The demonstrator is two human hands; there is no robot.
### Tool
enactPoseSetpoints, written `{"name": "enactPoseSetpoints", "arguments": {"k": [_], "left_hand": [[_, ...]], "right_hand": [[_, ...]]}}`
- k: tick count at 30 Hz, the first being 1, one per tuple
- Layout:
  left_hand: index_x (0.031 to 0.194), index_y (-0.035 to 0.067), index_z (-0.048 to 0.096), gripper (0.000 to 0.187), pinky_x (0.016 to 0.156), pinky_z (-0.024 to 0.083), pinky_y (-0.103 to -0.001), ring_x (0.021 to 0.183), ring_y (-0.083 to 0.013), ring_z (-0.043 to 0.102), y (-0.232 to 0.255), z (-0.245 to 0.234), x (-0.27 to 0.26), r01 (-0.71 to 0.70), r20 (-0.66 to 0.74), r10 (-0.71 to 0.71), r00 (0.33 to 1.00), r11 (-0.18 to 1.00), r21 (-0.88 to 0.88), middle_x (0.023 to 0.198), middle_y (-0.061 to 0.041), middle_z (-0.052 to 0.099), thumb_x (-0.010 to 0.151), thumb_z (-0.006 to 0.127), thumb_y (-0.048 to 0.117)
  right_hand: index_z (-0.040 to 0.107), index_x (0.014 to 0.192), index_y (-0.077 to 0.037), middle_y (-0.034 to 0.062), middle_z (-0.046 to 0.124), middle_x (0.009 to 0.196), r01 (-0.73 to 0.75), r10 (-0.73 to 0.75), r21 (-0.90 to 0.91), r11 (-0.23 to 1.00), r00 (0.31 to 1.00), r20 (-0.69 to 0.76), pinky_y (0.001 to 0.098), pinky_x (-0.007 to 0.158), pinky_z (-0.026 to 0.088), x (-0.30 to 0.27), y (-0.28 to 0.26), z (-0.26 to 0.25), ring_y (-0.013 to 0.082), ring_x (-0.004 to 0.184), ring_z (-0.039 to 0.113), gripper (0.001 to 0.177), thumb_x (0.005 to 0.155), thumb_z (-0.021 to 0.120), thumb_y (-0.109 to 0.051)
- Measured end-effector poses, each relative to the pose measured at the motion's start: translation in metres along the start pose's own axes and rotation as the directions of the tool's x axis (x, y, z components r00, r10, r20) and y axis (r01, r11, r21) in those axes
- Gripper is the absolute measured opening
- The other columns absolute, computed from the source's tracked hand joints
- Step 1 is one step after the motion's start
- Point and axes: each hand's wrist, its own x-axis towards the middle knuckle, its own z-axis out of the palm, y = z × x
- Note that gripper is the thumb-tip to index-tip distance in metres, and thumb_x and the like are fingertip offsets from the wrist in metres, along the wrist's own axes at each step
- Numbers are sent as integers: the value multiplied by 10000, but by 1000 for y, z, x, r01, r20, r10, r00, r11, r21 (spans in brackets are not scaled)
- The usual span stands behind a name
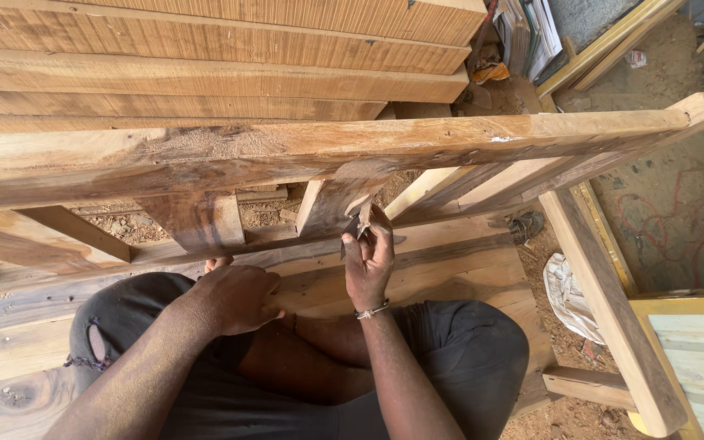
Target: The person sands the surface of a wooden headboard using a piece of sandpaper held by hand.
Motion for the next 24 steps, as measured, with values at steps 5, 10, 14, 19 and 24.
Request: {"name": "enactPoseSetpoints", "arguments": {"k": [5,10,14,19,24], "left_hand": [[1183,182,636,412,1162,360,-506,1181,-231,638,-1,3,2,-18,-38,17,999,1000,-17,1130,-44,678,945,639,518],[1208,176,633,415,1165,374,-484,1190,-233,644,-1,4,0,0,-27,-1,1000,1000,-26,1146,-55,683,956,629,505],[1237,186,624,439,1180,363,-512,1205,-218,636,4,0,-5,40,10,-40,999,999,-30,1150,-46,682,963,612,529],[1241,196,611,436,1204,339,-555,1225,-202,623,9,-4,-10,62,41,-61,997,998,-14,1171,-30,673,982,586,546],[1233,207,606,424,1216,311,-583,1254,-200,605,11,-3,-12,69,52,-70,996,998,13,1202,-21,659,991,570,554]], "right_hand": [[527,1318,-16,95,477,1483,42,-42,34,999,999,25,251,916,594,1,5,2,135,1192,596,440,947,763,-6],[531,1269,-20,107,469,1476,-14,14,-14,1000,1000,14,296,901,655,4,1,7,163,1145,626,462,891,796,-21],[542,1255,-36,122,516,1399,1,5,-286,958,1000,20,300,842,645,8,-20,9,186,1186,628,553,814,855,-154],[607,1197,-34,132,632,1246,73,-70,-612,788,997,28,393,921,608,9,-38,9,263,1135,653,632,755,926,-356],[606,1174,-25,129,628,1200,39,-27,-694,719,999,28,447,939,582,8,-43,6,283,1136,635,625,759,921,-370]]}}
